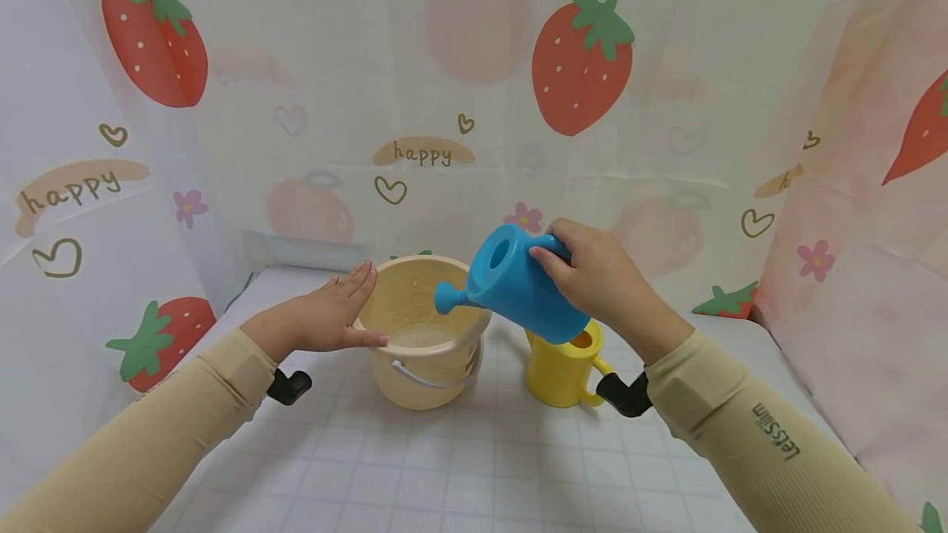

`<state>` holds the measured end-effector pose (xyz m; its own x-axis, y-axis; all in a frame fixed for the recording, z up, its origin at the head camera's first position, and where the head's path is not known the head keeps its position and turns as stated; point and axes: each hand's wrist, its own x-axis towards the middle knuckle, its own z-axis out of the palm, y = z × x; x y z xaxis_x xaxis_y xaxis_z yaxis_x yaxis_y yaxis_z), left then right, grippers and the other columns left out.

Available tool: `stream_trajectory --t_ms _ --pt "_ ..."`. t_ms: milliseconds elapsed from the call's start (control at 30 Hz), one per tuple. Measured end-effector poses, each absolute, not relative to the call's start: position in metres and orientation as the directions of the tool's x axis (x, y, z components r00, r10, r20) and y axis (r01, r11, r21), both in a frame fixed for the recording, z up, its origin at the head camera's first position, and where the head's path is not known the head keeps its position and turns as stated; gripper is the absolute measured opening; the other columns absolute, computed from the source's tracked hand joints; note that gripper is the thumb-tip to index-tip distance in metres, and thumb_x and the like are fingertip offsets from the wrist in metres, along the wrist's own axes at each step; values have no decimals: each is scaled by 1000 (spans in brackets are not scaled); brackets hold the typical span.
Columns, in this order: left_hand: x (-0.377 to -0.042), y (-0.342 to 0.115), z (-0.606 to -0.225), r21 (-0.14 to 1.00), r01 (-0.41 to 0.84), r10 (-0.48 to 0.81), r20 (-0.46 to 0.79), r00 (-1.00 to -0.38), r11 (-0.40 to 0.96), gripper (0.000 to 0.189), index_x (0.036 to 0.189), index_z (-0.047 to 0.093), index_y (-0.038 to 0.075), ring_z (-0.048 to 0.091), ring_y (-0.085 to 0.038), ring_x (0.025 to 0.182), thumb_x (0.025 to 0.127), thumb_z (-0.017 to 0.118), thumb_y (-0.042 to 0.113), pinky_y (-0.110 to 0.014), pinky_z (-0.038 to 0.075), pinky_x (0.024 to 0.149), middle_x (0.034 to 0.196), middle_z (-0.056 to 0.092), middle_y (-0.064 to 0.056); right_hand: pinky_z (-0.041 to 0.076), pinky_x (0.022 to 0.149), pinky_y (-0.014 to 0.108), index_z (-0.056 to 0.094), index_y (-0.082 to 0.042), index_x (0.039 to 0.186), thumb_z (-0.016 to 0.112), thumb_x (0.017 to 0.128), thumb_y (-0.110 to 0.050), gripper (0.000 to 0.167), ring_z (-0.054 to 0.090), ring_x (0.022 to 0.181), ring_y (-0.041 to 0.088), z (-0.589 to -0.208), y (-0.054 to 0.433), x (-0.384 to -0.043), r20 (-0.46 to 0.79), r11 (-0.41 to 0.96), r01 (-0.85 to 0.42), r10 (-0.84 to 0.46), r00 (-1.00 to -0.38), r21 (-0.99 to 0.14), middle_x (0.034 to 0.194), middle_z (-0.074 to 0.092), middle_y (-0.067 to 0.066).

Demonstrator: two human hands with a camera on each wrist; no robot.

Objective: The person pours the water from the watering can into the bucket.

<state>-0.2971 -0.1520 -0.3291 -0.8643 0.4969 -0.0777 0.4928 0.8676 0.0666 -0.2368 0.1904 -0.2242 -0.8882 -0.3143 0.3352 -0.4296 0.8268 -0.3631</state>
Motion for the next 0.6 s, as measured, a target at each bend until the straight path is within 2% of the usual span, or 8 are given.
stream_trajectory --t_ms 133,600 --pt "-298 -152 -330 61 492 496 -79 -865 868 115 145 3 -3 0 -29 139 73 33 82 -46 9 111 151 -3 -19 49 76 54 56 -4 105 52 93 -32 30 60 90 34 -224 189 -237 331 827 -431 -319 -888 -362 100 63 15" --pt "-297 -152 -329 64 502 506 -74 -860 863 110 144 1 -3 0 -29 139 78 39 76 -47 9 111 151 -4 -20 49 76 55 55 -4 105 53 93 -31 30 61 90 35 -224 186 -242 324 824 -440 -333 -886 -356 101 63 15"
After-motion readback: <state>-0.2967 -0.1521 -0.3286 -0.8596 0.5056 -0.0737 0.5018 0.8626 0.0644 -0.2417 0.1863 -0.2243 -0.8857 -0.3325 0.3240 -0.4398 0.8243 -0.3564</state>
